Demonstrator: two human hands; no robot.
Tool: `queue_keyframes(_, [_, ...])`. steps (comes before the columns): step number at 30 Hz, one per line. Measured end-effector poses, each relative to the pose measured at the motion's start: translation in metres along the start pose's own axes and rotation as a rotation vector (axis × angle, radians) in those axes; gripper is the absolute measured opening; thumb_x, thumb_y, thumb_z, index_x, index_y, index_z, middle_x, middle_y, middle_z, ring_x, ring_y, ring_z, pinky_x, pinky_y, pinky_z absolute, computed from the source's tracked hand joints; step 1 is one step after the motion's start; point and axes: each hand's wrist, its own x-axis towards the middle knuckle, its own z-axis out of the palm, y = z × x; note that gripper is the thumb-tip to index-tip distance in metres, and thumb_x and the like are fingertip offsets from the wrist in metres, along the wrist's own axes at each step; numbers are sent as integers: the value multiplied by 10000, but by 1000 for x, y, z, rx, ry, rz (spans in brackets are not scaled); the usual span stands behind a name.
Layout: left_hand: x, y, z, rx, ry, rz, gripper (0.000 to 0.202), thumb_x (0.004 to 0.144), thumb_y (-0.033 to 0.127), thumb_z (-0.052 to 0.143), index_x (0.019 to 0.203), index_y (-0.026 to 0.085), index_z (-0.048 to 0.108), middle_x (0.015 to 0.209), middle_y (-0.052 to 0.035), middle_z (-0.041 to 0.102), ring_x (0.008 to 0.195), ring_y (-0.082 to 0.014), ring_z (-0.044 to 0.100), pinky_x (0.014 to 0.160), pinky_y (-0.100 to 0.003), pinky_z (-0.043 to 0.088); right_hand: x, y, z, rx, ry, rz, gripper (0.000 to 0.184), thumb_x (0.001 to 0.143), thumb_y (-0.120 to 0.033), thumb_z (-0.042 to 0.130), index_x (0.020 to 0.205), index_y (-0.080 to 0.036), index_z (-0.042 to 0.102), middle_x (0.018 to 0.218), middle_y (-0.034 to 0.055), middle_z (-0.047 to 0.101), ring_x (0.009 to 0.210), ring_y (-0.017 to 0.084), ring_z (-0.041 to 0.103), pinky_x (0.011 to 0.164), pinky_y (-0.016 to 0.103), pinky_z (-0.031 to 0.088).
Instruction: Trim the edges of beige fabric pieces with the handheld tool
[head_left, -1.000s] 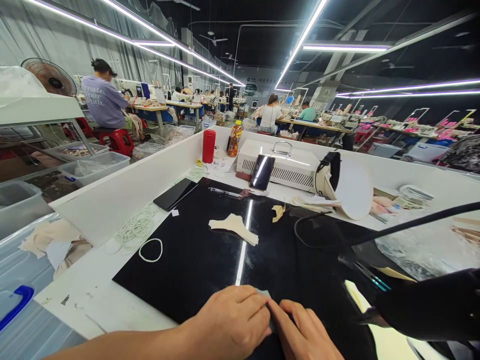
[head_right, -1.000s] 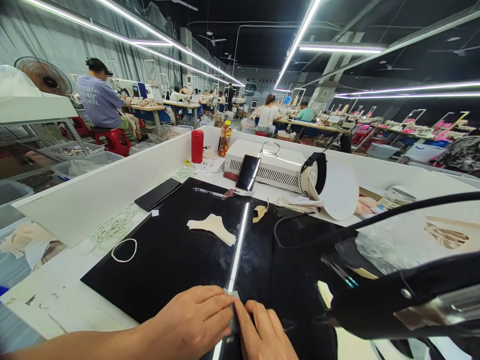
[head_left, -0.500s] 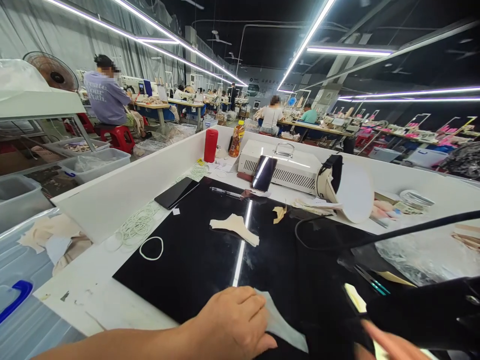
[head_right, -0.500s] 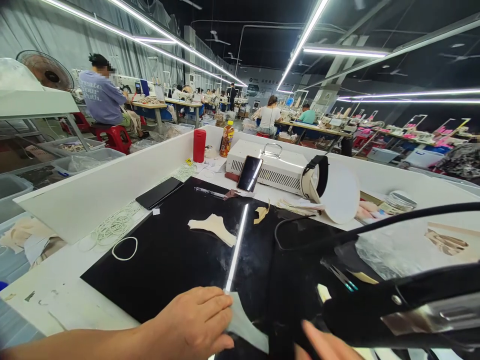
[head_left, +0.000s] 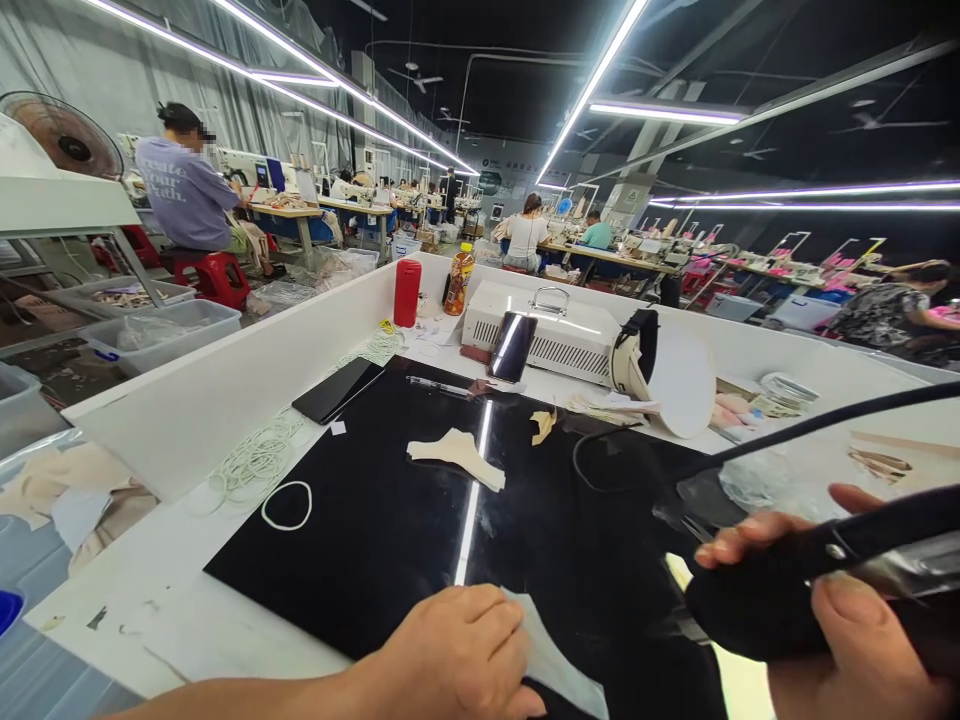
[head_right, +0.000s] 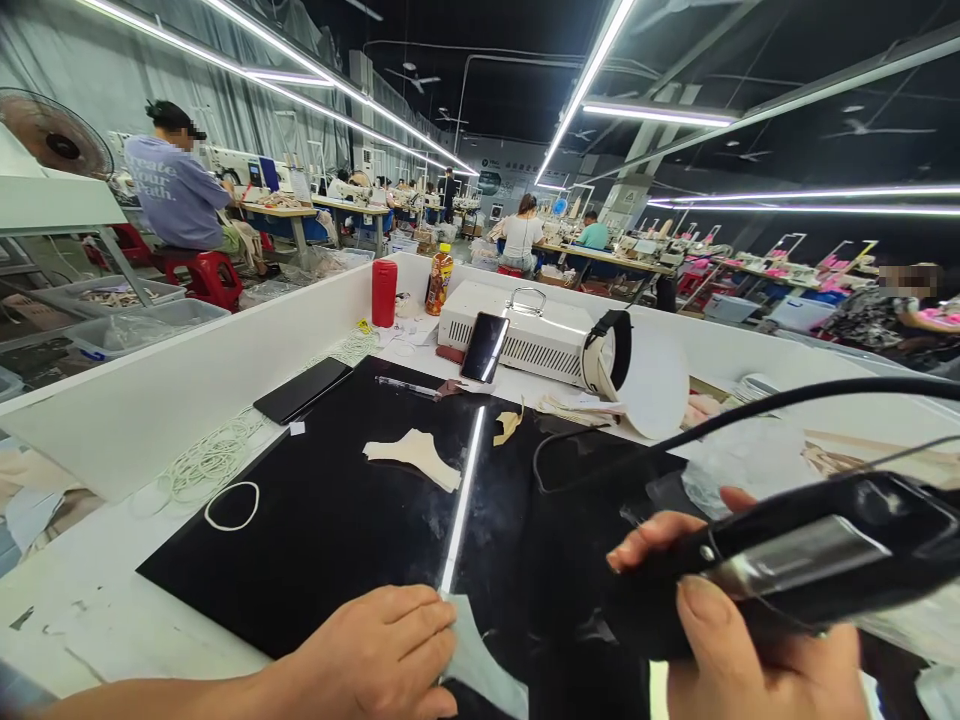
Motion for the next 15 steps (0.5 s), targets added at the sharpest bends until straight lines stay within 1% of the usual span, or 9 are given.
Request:
queue_keyframes(1, [-1,0,1,8,-1,4,323,1060,341,540,826,136,629,864,-60,714,829,-169,694,704,-249,564,-2,-8,8,147,40,112,544,915,-332,692,1441,-327,552,891,50,637,701,228,674,660,475,622])
queue_keyframes(2, [-2,0,3,17,-4,12,323,1060,344,536,829,139,628,866,-60,713,827,-168,692,709,-249,565,-5,-17,17,244,74,190,567,854,-306,758,1396,-322,590,893,44,644,717,226,669,659,465,621])
queue_keyframes(3, [-4,0,5,28,-7,21,325,1060,350,530,834,140,629,869,-62,711,825,-167,690,711,-249,566,-8,-25,25,302,75,218,569,819,-299,788,1359,-317,611,889,31,645,731,220,662,673,454,621])
queue_keyframes(4, [-6,0,7,39,-10,29,326,1060,357,525,841,140,631,872,-65,710,824,-167,686,714,-251,567,-11,-33,34,353,54,225,561,803,-300,802,1334,-312,620,875,19,642,747,215,656,685,439,618])
queue_keyframes(6, [-10,0,11,60,-22,48,317,1058,357,514,869,138,641,890,-75,712,830,-171,679,722,-258,569,-17,-46,51,420,17,211,515,806,-333,822,1283,-305,626,839,0,634,716,194,632,634,380,606])
queue_keyframes(8, [-12,0,14,67,-25,49,314,1058,352,501,890,135,653,904,-82,717,828,-175,675,720,-263,568,-23,-53,66,485,-16,197,469,823,-349,820,1244,-299,620,816,-10,631,668,174,611,583,348,592])
queue_keyframes(10, [-11,0,14,55,-4,42,333,1060,355,493,875,134,661,879,-73,718,799,-171,675,690,-255,562,-27,-55,79,538,-38,194,428,845,-347,804,1223,-293,613,808,-12,631,647,163,603,561,336,588])
queue_keyframes(12, [-8,0,11,44,25,31,357,1064,358,493,855,128,668,839,-57,713,758,-165,676,646,-246,551,-30,-53,86,569,-54,189,402,863,-340,786,1219,-291,605,814,-10,635,651,160,605,561,333,590])
queue_keyframes(15, [-3,1,7,45,49,22,410,1088,379,465,851,119,676,834,-50,717,728,-156,675,603,-243,538,-34,-49,90,582,-72,174,388,883,-333,764,1231,-296,595,831,-10,634,669,159,611,581,337,593])
